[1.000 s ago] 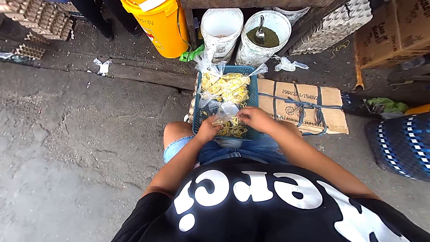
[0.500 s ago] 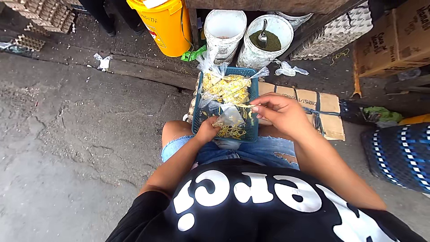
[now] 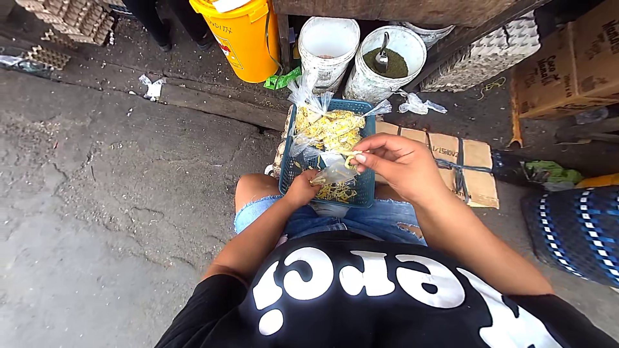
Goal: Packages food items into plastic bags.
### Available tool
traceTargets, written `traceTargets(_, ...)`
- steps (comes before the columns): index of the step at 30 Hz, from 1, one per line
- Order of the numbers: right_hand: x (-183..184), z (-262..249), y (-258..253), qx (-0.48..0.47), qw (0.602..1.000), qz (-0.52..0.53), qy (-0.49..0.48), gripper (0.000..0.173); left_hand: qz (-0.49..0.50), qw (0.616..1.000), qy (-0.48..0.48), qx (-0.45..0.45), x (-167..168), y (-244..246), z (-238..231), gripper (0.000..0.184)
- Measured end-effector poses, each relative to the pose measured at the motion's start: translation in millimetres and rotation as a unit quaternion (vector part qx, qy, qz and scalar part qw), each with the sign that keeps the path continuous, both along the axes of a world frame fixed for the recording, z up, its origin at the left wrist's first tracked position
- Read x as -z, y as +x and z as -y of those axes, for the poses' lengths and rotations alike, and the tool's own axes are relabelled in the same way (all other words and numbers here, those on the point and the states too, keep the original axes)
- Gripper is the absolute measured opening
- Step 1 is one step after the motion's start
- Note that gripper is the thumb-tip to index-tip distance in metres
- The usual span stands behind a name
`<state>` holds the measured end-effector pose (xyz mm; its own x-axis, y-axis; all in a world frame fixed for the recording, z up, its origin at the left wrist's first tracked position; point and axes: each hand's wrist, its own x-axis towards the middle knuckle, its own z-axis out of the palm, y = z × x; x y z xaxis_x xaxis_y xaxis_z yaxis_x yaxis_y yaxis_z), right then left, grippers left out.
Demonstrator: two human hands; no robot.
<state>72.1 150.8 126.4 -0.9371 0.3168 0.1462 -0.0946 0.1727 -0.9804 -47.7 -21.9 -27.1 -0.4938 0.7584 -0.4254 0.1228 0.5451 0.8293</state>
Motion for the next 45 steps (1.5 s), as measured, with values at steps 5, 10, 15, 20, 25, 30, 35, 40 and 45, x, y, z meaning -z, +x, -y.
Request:
traceTargets(5, 10, 2, 3, 0.037, 0.999, -0.010, 0.015, 0.017, -0.001, 1.000, 0.022, 0.003, 2, -1, 1, 0.035)
traceTargets(10, -1, 7, -1, 0.026, 0.998, -0.054, -0.009, 0.018, -0.005, 1.000, 0.004, 0.018, 4, -2, -2, 0.036)
traceTargets(15, -7, 9, -5, 0.001, 0.994, -0.111, -0.019, 0.017, -0.002, 1.000, 0.002, 0.016, 3, -3, -1, 0.036)
traceTargets(20, -2, 11, -5, 0.003, 0.996, -0.093, -0.012, 0.016, 0.002, 1.000, 0.013, 0.007, 1, -2, 0, 0.035)
traceTargets(25, -5, 7, -3, 0.011, 0.993, -0.115, -0.007, 0.017, 0.000, 1.000, 0.016, 0.013, 3, -1, 0, 0.034)
traceTargets(30, -9, 4, -4, 0.016, 0.991, -0.134, -0.009, 0.018, 0.001, 1.000, 0.009, 0.015, 1, -2, -1, 0.036)
traceTargets(35, 7, 10, 1, 0.022, 0.997, -0.070, 0.004, 0.016, 0.000, 0.999, 0.030, 0.012, 3, -2, 2, 0.033)
traceTargets(40, 22, 10, 9, 0.030, 0.997, -0.008, 0.071, 0.013, 0.007, 1.000, 0.027, 0.008, 2, -2, 2, 0.034)
traceTargets(45, 12, 9, 8, 0.029, 0.995, 0.036, 0.090, 0.019, 0.006, 1.000, 0.025, 0.015, 2, -2, 1, 0.035)
